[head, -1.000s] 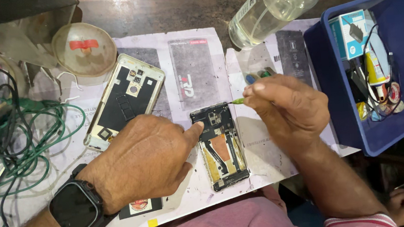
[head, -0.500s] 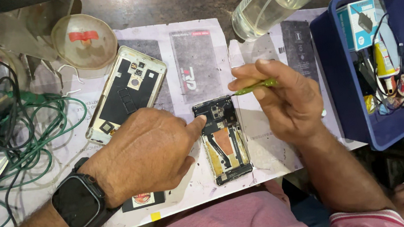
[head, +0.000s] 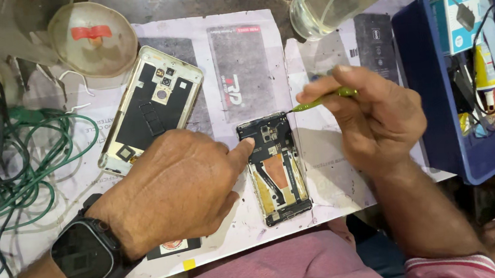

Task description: The person uses a green precision screwdriver to manipulate small components and connectors inside a disassembled smartphone chassis. They carefully pry and adjust internal parts while the phone remains open on the workbench.

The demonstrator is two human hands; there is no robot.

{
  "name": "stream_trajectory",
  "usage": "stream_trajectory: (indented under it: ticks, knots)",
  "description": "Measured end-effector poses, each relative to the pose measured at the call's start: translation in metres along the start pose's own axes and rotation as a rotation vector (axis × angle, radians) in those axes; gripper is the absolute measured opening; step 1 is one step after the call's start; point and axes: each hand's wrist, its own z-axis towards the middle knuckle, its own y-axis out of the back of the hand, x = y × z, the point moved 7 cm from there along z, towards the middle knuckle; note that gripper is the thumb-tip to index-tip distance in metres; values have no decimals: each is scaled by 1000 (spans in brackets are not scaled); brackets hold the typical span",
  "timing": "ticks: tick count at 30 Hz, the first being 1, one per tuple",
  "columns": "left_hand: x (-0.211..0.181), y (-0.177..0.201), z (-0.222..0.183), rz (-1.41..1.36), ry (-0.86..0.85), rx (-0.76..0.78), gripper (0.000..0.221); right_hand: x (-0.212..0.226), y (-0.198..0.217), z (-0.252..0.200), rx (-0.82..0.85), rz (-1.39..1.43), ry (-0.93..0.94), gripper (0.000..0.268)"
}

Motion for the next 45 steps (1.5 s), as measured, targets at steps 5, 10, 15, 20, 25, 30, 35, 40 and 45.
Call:
stream_trajectory:
  ticks: [5,10,15,20,25,30,35,40,45]
  knots:
    - [-2,1,1,-4,-12,-13,62,7,4,3,-16,-203,52,41]
    - [1,1,2,-58,-2,-19,60,10,2,4,-12,-129,106,41]
    - [2,0,3,-52,17,24,62,0,-1,7,41,22,89,37]
    - [4,-2,6,-64,44,74,66,-1,6,0,-47,-77,110,41]
    - [7,-7,5,-76,60,104,67,-1,4,1,-9,25,59,38]
    - [2,0,4,-77,-2,-10,68,1,7,3,-49,-107,30,42]
    - [4,-2,2,-70,-3,-13,67,6,3,1,33,-13,40,38]
    - [3,1,1,-50,19,-3,61,6,5,-1,-24,-76,2,34]
    - [-2,9,1,-63,-2,-42,65,8,0,1,14,-47,41,31]
